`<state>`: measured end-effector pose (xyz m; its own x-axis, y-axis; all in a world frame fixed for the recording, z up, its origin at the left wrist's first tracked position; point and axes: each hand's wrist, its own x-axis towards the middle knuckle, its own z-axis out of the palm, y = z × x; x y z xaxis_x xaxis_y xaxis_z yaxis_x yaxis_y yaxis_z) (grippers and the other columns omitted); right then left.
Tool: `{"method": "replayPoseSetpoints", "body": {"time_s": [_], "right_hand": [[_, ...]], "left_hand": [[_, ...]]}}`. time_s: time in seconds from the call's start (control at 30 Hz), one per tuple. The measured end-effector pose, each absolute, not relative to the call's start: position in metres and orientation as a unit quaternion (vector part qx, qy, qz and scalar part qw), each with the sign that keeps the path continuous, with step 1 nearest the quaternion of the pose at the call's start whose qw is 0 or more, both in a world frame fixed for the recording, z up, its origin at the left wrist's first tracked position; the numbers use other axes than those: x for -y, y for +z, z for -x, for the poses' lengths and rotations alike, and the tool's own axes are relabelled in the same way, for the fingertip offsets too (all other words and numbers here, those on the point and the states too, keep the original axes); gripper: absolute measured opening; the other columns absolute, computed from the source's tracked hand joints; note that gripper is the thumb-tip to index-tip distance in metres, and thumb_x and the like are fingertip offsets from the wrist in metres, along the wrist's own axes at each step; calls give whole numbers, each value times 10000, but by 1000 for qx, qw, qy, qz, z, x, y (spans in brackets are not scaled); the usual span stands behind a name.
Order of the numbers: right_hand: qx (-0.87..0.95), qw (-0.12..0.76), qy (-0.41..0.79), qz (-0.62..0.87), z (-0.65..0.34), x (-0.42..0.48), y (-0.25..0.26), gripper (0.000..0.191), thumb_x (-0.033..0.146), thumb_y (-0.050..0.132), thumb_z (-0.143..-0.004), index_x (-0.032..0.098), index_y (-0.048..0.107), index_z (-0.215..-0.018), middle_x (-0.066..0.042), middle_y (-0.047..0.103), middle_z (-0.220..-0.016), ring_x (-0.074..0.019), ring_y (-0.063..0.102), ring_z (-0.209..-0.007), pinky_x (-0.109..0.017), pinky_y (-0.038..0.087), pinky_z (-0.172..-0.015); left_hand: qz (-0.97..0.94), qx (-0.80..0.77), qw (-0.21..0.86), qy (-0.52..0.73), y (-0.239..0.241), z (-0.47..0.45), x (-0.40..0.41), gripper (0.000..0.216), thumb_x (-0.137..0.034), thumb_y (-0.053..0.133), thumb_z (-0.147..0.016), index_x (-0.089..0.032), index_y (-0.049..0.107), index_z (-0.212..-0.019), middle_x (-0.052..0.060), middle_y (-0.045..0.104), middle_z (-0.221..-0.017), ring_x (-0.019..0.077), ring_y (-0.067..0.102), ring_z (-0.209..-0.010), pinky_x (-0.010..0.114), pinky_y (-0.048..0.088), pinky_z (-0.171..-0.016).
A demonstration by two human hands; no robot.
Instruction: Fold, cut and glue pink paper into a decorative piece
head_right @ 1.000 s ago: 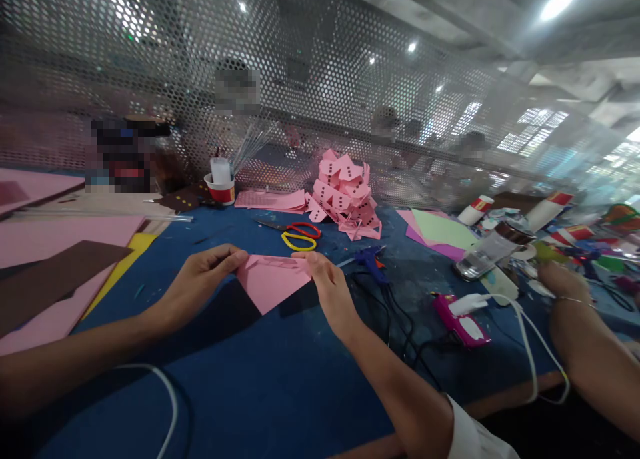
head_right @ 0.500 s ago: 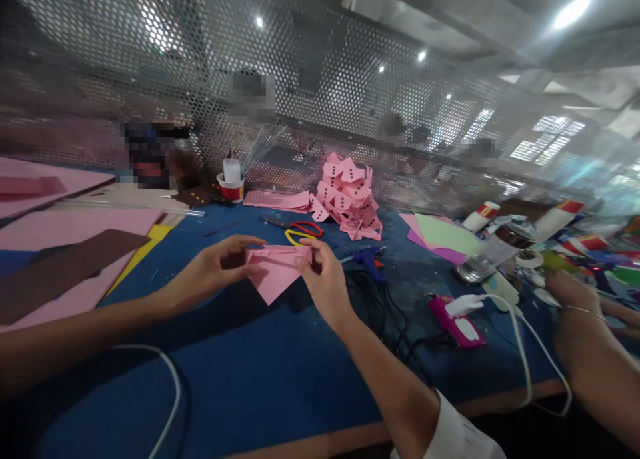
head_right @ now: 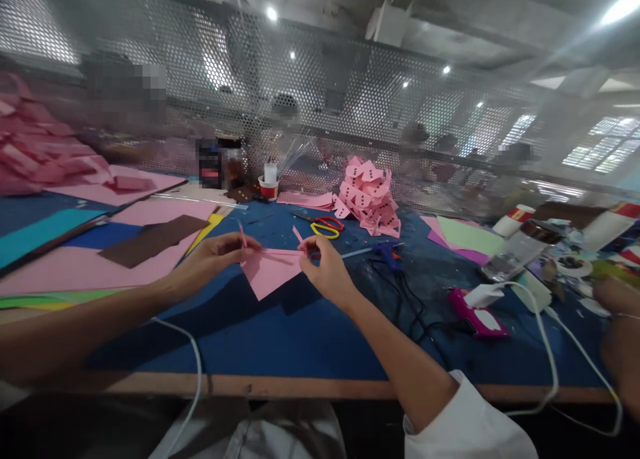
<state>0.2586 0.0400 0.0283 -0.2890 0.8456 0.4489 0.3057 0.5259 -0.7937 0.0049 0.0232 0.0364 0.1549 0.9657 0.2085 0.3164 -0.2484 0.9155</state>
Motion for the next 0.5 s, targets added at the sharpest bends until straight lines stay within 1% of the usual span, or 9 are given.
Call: {"method": "replayPoseSetpoints", "body": {"time_s": [0.17, 0.23, 0.3, 0.37, 0.43, 0.5], "right_hand": [[776, 409, 318, 359, -263, -40, 30, 256, 110, 536, -766, 191, 617, -995, -22, 652, -1019, -176, 620, -980, -360, 468, -954], [786, 395, 314, 358, -265, -39, 32, 251, 107, 539, -767, 194, 625, -986, -21, 664, -1023, -178, 622, -1002, -373, 450, -983], [791, 379, 320, 358, -266, -36, 33, 182, 135, 573, -788, 196, 620, -953, -25, 678, -1033, -187, 625, -1030, -387, 433, -1003], [790, 368, 333, 360, -267, -35, 34, 107, 181, 625, -811, 196, 601, -914, -32, 687, -1042, -195, 631, -1041, -396, 424, -1006], [789, 355, 342, 365, -268, -35, 34, 94, 231, 656, -841, 198, 591, -901, -33, 693, -1035, -196, 640, -1025, -400, 425, -1002], [790, 353, 329, 378, -268, -34, 35, 131, 273, 669, -865, 205, 605, -957, -38, 689, -1052, -200, 639, -1025, -407, 432, -1002]], "left_hand": [[-680, -481, 367, 414, 29, 5, -24, 255, -406, 647, -827, -169, 708, -896, 52, 705, -885, 212, 618, -842, 334, 471, -771], [-689, -477, 363, 408, 25, 5, -26, 270, -426, 644, -831, -167, 708, -876, 52, 703, -870, 215, 622, -828, 334, 477, -761], [-700, -470, 362, 397, 22, 6, -26, 289, -441, 638, -840, -163, 707, -874, 53, 700, -862, 220, 627, -822, 327, 480, -742], [-716, -466, 354, 380, 21, 7, -25, 289, -445, 624, -861, -170, 710, -882, 50, 705, -882, 223, 635, -845, 326, 478, -763], [-738, -464, 332, 360, 20, 10, -23, 272, -439, 605, -886, -191, 715, -890, 43, 719, -935, 229, 643, -908, 334, 466, -830], [-754, -465, 307, 347, 20, 12, -22, 257, -430, 597, -892, -205, 720, -888, 38, 726, -952, 234, 645, -941, 337, 458, -857]]}}
